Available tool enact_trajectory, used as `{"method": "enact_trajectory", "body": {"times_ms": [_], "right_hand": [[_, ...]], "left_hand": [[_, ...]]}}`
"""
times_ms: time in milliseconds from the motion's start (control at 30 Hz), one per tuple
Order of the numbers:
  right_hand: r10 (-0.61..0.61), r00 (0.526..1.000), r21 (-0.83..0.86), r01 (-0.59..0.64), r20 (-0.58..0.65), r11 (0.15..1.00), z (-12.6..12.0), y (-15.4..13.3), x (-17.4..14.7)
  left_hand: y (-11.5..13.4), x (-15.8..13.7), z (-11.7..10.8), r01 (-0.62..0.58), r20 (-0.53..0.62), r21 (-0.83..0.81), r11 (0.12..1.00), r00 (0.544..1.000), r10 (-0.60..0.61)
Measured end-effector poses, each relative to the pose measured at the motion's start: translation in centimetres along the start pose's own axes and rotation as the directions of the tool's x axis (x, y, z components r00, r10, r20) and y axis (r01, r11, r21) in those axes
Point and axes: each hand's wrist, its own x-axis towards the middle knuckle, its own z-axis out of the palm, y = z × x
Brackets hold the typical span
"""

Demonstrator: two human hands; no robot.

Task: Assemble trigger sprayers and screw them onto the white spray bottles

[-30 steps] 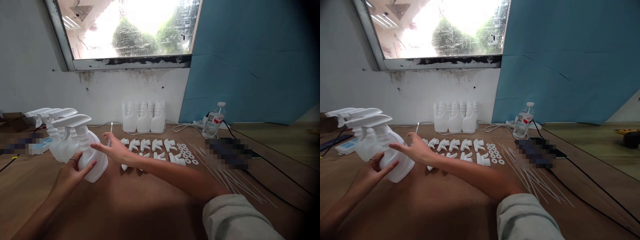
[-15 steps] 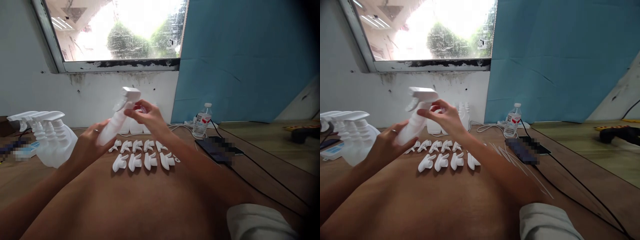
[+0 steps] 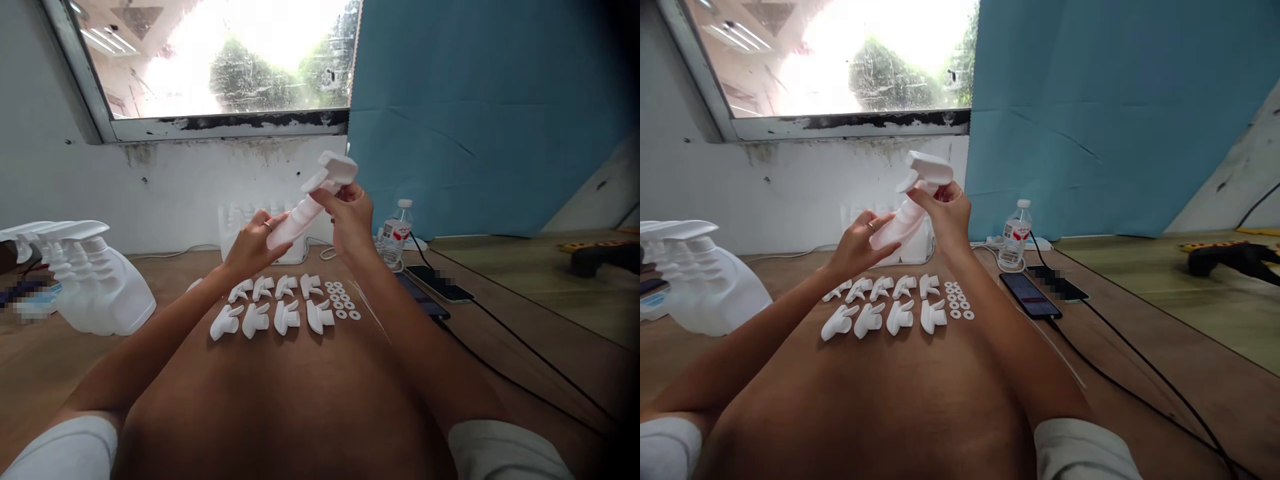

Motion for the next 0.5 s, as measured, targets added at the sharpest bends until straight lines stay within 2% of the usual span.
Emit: {"method": "enact_trajectory", "body": {"times_ms": [67,100,167,233,300,400,467,500], "right_hand": [[-0.040,0.995,0.012,0.039,0.087,0.999,-0.9,-0.3,0.7],[-0.052,0.987,0.025,0.049,0.152,0.998,-1.4,-0.5,0.9],[-0.062,0.955,0.056,0.048,0.290,0.997,-2.4,-1.1,1.4],[-0.071,0.911,0.077,0.043,0.407,0.996,-3.1,-1.7,1.6],[-0.089,0.869,0.097,0.047,0.486,0.994,-3.5,-2.1,1.5],[-0.070,0.848,0.083,0.030,0.526,0.996,-3.5,-2.6,1.0],[0.000,0.874,-0.016,0.009,0.486,1.000,-3.4,-3.0,0.7],[0.035,0.891,-0.080,0.001,0.453,0.997,-3.4,-3.2,0.6]], "left_hand": [[-0.9,0.9,0.2,0.037,0.032,-0.242,0.970,0.999,-0.031],[-1.4,1.3,0.2,0.061,0.055,-0.371,0.927,0.998,-0.044],[-2.3,1.9,0.1,0.102,0.109,-0.601,0.793,0.993,-0.045],[-2.9,2.0,0.0,0.173,0.193,-0.750,0.639,0.980,-0.039],[-3.0,1.9,-0.1,0.303,0.311,-0.809,0.504,0.948,-0.071],[-2.2,1.3,0.2,0.517,0.529,-0.780,0.352,0.846,-0.072],[-1.6,0.9,0.7,0.614,0.650,-0.720,0.324,0.760,0.005],[-1.4,0.7,1.0,0.619,0.668,-0.699,0.357,0.744,0.018]]}}
